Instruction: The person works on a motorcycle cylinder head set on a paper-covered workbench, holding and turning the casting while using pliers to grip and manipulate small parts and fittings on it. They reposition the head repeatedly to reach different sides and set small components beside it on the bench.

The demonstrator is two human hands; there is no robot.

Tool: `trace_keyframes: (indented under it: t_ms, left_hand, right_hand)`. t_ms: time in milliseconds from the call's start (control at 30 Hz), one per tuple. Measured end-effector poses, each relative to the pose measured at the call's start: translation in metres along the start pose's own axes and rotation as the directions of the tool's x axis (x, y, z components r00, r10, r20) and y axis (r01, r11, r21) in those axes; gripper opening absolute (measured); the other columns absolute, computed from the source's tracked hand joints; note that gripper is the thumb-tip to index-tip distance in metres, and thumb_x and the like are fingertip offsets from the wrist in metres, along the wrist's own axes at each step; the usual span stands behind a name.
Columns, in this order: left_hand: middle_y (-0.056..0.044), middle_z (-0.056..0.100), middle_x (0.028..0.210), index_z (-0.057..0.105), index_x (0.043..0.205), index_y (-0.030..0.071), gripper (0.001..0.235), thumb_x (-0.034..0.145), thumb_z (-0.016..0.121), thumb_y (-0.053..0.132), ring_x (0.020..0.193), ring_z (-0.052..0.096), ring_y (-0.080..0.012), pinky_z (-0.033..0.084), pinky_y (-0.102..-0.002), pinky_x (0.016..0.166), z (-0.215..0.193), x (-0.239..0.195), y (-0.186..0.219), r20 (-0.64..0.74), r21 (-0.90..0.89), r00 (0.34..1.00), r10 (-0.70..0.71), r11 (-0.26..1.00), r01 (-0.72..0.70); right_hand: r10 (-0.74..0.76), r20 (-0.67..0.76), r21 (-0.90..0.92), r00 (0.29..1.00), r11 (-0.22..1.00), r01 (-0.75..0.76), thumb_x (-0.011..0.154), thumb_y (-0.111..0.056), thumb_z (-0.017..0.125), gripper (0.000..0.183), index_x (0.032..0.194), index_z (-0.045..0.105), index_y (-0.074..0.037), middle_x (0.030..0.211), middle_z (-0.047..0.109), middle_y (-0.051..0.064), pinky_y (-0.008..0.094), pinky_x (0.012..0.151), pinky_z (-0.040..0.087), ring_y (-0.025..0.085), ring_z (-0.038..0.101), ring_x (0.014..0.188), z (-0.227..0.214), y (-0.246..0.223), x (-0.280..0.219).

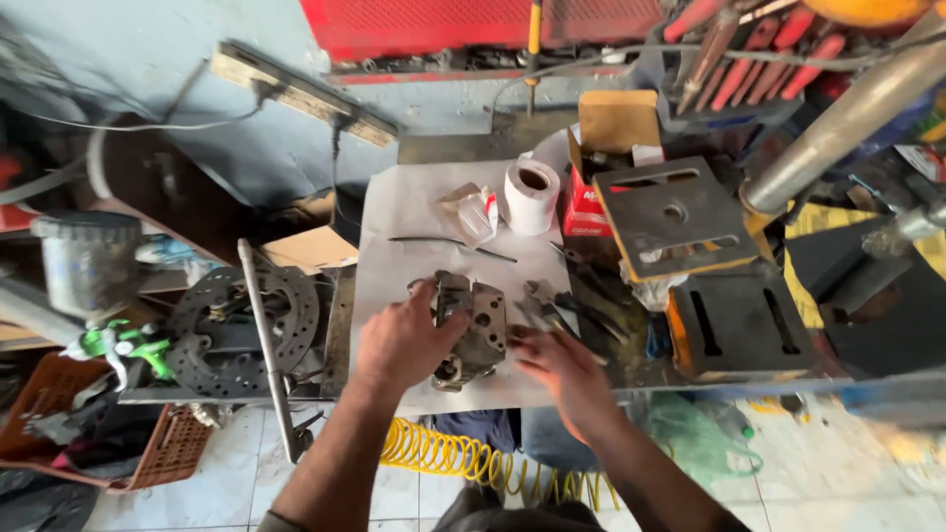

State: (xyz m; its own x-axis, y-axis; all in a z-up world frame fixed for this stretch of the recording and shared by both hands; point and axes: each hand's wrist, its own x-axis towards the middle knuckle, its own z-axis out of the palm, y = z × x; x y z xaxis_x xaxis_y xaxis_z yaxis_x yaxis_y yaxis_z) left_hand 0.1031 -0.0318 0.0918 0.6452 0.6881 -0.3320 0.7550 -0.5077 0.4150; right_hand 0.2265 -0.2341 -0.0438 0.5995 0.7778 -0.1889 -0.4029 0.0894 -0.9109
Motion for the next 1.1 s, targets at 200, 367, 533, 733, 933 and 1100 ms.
trace_keyframes:
  t_ms: [200, 367, 533, 733, 933, 1100]
  left_hand:
    - [-0.023, 0.073, 0.113, 0.056, 0.137, 0.006, 0.063, 0.082, 0.069, 0.033, 0.103, 0.07, -0.0396, 0.054, -0.048, 0.09, 0.029, -0.009, -0.014, -0.255, -0.216, 0.963, 0.088, 0.965, -0.146]
    - [-0.014, 0.063, 0.132, 0.045, 0.146, -0.005, 0.059, 0.095, 0.067, 0.016, 0.119, 0.063, -0.0193, 0.051, -0.034, 0.104, 0.041, -0.043, -0.02, -0.492, -0.819, 0.834, 0.25, 0.191, -0.541]
    - [-0.014, 0.065, 0.13, 0.044, 0.148, -0.004, 0.064, 0.094, 0.069, 0.022, 0.115, 0.063, -0.0181, 0.052, -0.033, 0.1, 0.058, -0.047, -0.003, -0.446, -0.869, 0.894, 0.051, 0.215, -0.446]
    - [-0.016, 0.066, 0.12, 0.054, 0.142, 0.002, 0.064, 0.085, 0.071, 0.023, 0.104, 0.069, -0.0236, 0.057, -0.035, 0.09, 0.048, -0.038, -0.022, -0.391, -0.786, 0.92, 0.025, 0.51, -0.349]
    - [-0.021, 0.063, 0.125, 0.055, 0.142, 0.004, 0.066, 0.081, 0.074, 0.022, 0.114, 0.065, -0.0396, 0.053, -0.044, 0.097, 0.036, -0.017, -0.049, -0.419, -0.513, 0.849, 0.323, 0.687, -0.515]
    - [-0.023, 0.064, 0.129, 0.055, 0.14, 0.005, 0.065, 0.08, 0.072, 0.024, 0.115, 0.066, -0.042, 0.055, -0.046, 0.094, 0.03, -0.005, -0.043, -0.351, -0.475, 0.843, 0.408, 0.698, -0.536]
  right_hand:
    - [0.221, 0.102, 0.096, 0.97, 0.968, -0.231, 0.106, -0.026, 0.049, 0.03, 0.114, 0.064, 0.0, 0.113, 0.07, 0.016, 0.043, 0.093, 0.055, 0.022, 0.069, 0.099, 0.036, 0.003, 0.016]
    - [-0.206, 0.279, -0.361, 0.938, 0.883, 0.301, 0.106, -0.02, 0.054, 0.024, 0.113, 0.068, -0.001, 0.098, 0.065, 0.013, 0.037, 0.083, 0.049, 0.021, 0.058, 0.09, 0.04, -0.057, -0.005]
    - [-0.503, 0.596, -0.541, 0.626, 0.325, 0.776, 0.095, -0.013, 0.062, 0.016, 0.103, 0.064, 0.001, 0.13, 0.058, 0.023, 0.047, 0.106, 0.043, 0.042, 0.053, 0.125, 0.039, -0.089, 0.008]
    - [-0.43, 0.678, -0.56, 0.596, 0.224, 0.798, 0.086, -0.009, 0.07, 0.022, 0.104, 0.066, 0.003, 0.144, 0.052, 0.026, 0.056, 0.118, 0.032, 0.049, 0.039, 0.145, 0.028, -0.048, 0.011]
    - [-0.354, 0.634, -0.652, 0.687, 0.232, 0.722, 0.084, -0.012, 0.075, 0.015, 0.091, 0.068, -0.001, 0.128, 0.062, 0.021, 0.052, 0.111, 0.041, 0.048, 0.046, 0.139, 0.031, -0.023, 0.006]
    - [-0.309, 0.592, -0.735, 0.745, 0.172, 0.656, 0.083, -0.015, 0.076, 0.014, 0.089, 0.069, -0.005, 0.117, 0.066, 0.017, 0.054, 0.11, 0.041, 0.047, 0.049, 0.134, 0.034, -0.028, 0.0]
